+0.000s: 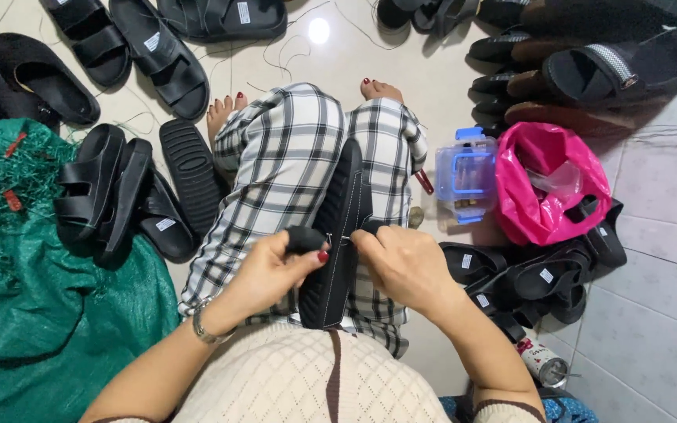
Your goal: Hand-sewing a black sandal using a needle and thread while sitting on the floor.
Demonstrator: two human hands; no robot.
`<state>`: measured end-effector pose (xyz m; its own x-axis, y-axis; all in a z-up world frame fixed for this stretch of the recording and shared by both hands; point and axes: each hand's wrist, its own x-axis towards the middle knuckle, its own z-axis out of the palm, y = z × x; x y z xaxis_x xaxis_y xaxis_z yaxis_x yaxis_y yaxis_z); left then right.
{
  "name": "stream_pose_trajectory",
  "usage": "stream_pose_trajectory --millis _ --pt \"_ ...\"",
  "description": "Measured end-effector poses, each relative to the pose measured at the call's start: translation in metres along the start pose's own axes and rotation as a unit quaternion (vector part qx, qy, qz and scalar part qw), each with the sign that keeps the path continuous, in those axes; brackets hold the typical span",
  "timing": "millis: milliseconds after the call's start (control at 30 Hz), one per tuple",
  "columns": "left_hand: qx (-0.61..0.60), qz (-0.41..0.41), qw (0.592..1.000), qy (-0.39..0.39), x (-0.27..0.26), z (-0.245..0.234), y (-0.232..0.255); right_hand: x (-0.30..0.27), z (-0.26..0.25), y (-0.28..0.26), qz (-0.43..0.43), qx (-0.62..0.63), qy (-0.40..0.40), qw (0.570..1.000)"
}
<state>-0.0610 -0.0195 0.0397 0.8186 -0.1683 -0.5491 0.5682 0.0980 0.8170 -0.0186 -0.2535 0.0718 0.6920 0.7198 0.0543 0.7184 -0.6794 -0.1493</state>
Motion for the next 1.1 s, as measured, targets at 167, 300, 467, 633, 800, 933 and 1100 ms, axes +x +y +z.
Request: stream_pose_trajectory --millis 167,300,467,633,800,933,1100 --pt "0.285 0.194 0.936 0.079 -0.004 0.016 -0.017 -0.005 -0.012 -0.011 0.011 -0.039 0.003 0.999" --pt "0.353 0.200 0.906 0.118 -0.012 0.026 -0.008 -0.002 -0.047 -0.025 0.058 -0.074 -0.082 0.992" --pt "0.208 0.142 0.966 0.059 -0.010 0.002 0.010 -0.024 -0.089 -0.005 0.124 0.085 -0.138 0.979" --pt "0.186 0.181 0.960 0.102 -0.005 -0.005 0.003 -0.032 0.001 -0.004 0.207 0.395 0.042 0.894" --pt "0.338 0.257 0.905 0.037 0.000 0.002 0.002 -0.015 0.029 -0.003 0.119 0.780 0.121 0.602" --pt "0.340 0.251 0.905 0.045 -0.003 0.004 0.000 -0.003 -0.013 0.022 0.050 0.795 0.048 0.603" --pt "0.322 0.288 0.902 0.019 0.002 -0.007 -0.021 0.005 -0.043 0.013 -0.004 0.071 -0.050 0.996"
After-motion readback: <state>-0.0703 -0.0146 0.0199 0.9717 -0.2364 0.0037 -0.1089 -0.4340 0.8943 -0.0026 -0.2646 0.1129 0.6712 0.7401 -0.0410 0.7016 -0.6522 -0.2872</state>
